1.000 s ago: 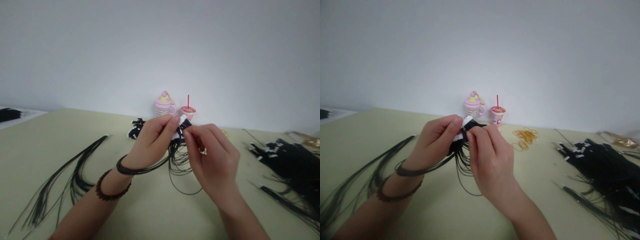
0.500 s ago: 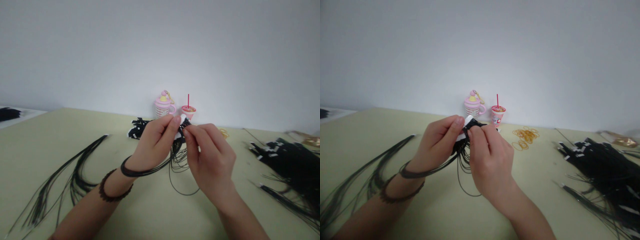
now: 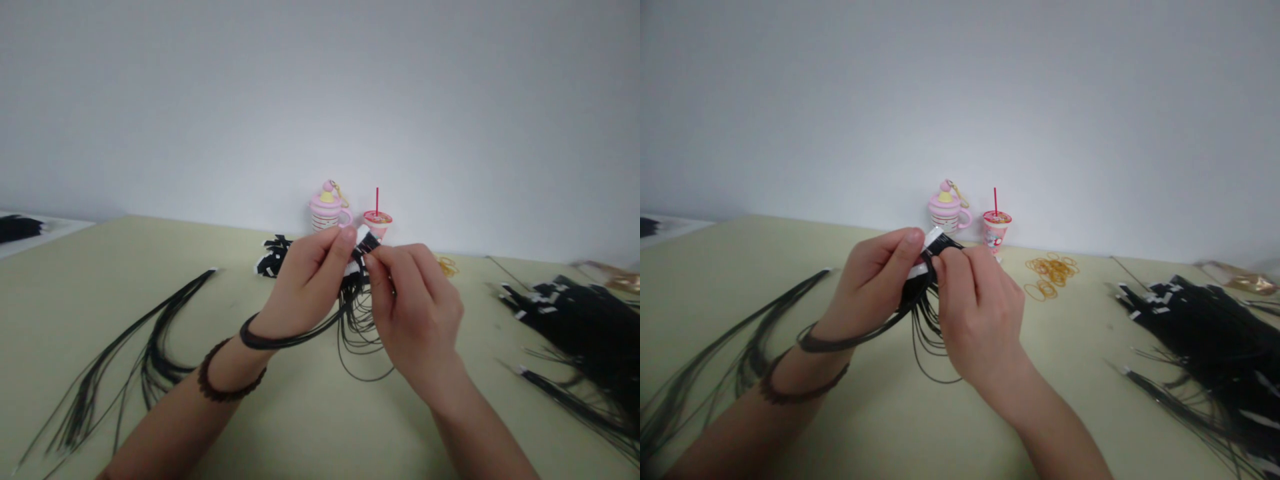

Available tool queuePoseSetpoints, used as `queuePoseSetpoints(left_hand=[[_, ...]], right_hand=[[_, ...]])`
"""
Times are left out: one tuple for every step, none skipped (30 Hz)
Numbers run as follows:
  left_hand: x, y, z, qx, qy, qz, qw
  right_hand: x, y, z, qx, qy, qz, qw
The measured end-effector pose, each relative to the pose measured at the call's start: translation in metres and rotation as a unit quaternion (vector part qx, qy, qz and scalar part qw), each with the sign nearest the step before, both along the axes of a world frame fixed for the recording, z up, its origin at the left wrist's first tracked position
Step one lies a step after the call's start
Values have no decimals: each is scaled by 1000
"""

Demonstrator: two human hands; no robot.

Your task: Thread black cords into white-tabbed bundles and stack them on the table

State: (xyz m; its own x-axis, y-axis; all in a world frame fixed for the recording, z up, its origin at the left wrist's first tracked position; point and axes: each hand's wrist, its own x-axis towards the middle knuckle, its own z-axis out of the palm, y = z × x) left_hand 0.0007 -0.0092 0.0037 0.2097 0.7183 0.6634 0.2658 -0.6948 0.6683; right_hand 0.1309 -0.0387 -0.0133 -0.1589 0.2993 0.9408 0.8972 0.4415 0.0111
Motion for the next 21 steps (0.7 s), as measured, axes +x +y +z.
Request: queuePoseSetpoints(left_hand=[[0,0,0,-3,-3,4,1000],[0,0,1,-5,-4,8,1000],[0,1,1,-5,-2,11,1000],[0,1,2,-3,2,13,1000],[0,1,2,0,6,14,1000],[0,0,2,5,8,13,1000],[0,0,2,9,10,12,1000],[1,0,2,13,11,10,1000],[1,-1,2,16,11,9,1000],[1,-1,2,19,13,8,1000],[1,-1,1,21,14,8,1000],[1,-1,1,24,14,9,1000],[2,-2,1,26,14,9,1000],[2,-2,1,27,13,9,999],[1,-2,1,27,13,10,1000],[1,-2,1,26,13,10,1000],[1,-2,1,24,12,9,1000],[1,-1,1,21,12,8,1000],[1,-1,1,18,12,6,1000],[1,-1,1,15,9,4,1000],[1,-1,1,10,7,2,1000]], right_hand=[[0,0,0,2,-2,-1,1000],[0,0,-1,3,-3,-1,1000],[1,0,-1,3,-4,-1,1000],[0,0,-1,2,-5,-1,1000],[0,1,-1,0,-6,1,1000],[0,1,-1,0,-7,1,1000],[0,1,0,0,-6,2,1000],[0,2,0,1,-5,3,1000],[0,2,0,2,-2,3,1000],[0,2,0,3,0,3,1000],[0,1,1,2,2,3,1000],[0,1,1,0,4,3,1000],[1,1,1,-2,4,3,1000],[1,1,1,-2,3,3,1000],[1,0,1,-2,4,4,1000],[1,0,1,-2,4,4,1000],[1,0,1,-2,6,5,1000],[1,0,1,-2,7,7,1000],[1,0,1,-2,9,9,1000],[1,0,1,0,10,11,1000],[1,0,1,1,11,12,1000]])
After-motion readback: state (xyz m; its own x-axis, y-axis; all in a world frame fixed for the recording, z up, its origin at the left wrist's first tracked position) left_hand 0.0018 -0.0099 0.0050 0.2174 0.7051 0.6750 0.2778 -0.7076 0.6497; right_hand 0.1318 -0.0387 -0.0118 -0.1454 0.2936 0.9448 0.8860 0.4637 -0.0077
